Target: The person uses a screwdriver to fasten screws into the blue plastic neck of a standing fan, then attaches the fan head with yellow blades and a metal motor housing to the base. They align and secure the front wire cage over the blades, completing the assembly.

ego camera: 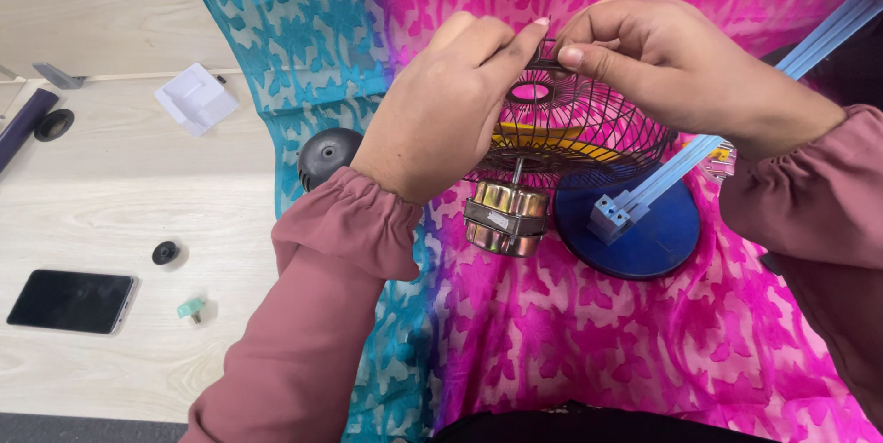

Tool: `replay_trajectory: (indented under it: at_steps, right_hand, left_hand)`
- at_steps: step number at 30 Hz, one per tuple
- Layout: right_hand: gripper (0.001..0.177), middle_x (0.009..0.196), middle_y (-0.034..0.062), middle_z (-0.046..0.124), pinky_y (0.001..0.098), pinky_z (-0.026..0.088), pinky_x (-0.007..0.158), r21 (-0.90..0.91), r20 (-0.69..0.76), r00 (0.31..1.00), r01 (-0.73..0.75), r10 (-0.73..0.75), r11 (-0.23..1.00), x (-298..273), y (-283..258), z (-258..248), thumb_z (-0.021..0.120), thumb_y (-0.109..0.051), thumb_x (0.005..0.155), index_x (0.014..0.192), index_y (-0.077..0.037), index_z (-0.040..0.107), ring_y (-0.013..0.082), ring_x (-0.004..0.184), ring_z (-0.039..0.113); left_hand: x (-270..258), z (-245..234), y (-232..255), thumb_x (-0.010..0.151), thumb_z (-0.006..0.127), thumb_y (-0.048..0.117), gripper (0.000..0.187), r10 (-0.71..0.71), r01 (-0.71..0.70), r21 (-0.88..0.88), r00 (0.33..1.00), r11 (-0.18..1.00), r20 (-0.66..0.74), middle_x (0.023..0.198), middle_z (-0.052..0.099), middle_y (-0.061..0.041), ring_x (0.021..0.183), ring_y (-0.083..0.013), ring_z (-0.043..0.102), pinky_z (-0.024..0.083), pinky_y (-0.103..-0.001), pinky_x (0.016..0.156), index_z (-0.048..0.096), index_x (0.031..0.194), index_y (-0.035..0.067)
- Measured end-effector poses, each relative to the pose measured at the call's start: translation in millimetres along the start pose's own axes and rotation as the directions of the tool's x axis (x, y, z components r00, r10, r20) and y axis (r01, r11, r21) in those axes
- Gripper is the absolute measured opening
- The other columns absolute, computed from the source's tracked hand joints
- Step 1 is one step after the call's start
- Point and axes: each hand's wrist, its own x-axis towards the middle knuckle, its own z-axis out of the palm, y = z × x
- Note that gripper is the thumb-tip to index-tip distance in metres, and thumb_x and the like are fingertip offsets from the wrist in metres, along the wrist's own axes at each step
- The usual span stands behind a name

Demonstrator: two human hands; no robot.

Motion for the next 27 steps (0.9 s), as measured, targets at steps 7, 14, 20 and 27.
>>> replay_trajectory:
  at_steps: [7, 14, 20, 27]
  right_hand:
    - [0.02, 0.094, -0.0015, 0.063, 0.0211, 0.046, 0.072, -0.09, -0.044, 0.998, -0.039, 0.035, 0.995, 6, -2, 6, 0.058, -0.015, 0.109, 0.12, 0.0, 0.067, 0.0048, 0.086, 0.054]
    - [0.02, 0.096, -0.0021, 0.067, 0.0222, 0.049, 0.076, -0.074, -0.046, 0.997, -0.059, 0.056, 0.996, 2, -12, 4, 0.06, -0.016, 0.106, 0.117, -0.002, 0.068, 0.0058, 0.088, 0.059]
    - [0.041, 0.134, 0.0053, 0.05, 0.0317, 0.048, 0.112, -0.276, -0.217, 0.939, 0.201, -0.265, 0.94, -25, 7, 2, 0.072, -0.031, 0.106, 0.133, -0.004, 0.057, 0.0139, 0.125, 0.052]
    - [0.123, 0.159, 0.0136, 0.034, 0.0537, 0.046, 0.11, 0.491, -0.361, 0.896, -0.051, 0.257, 0.869, -67, 68, 35, 0.059, -0.092, 0.071, 0.158, -0.015, 0.018, 0.0336, 0.144, 0.045]
  left_hand:
    - [-5, -7, -15, 0.096, 0.073, 0.009, 0.034, -0.022, 0.023, -0.047, 1.0, 0.999, 0.007, 0.103, 0.068, -0.013, 0.098, -0.0331, 0.064, 0.053, -0.043, 0.086, 0.069, 0.129, -0.001]
    - [-7, -3, -14, 0.096, 0.077, 0.011, 0.026, 0.075, -0.074, 0.044, 0.997, 0.996, -0.03, 0.099, 0.07, -0.012, 0.094, -0.0315, 0.068, 0.056, -0.043, 0.083, 0.071, 0.118, -0.001]
    - [-8, -10, -6, 0.1, 0.077, 0.009, 0.022, 0.099, -0.094, 0.06, 0.991, 0.994, -0.09, 0.104, 0.069, -0.011, 0.097, -0.0293, 0.067, 0.056, -0.04, 0.085, 0.068, 0.118, -0.001]
    - [3, -14, 0, 0.096, 0.076, 0.004, 0.022, 0.112, -0.118, -0.049, 0.986, 0.992, -0.126, 0.102, 0.068, -0.01, 0.097, -0.03, 0.065, 0.055, -0.04, 0.087, 0.067, 0.115, 0.0]
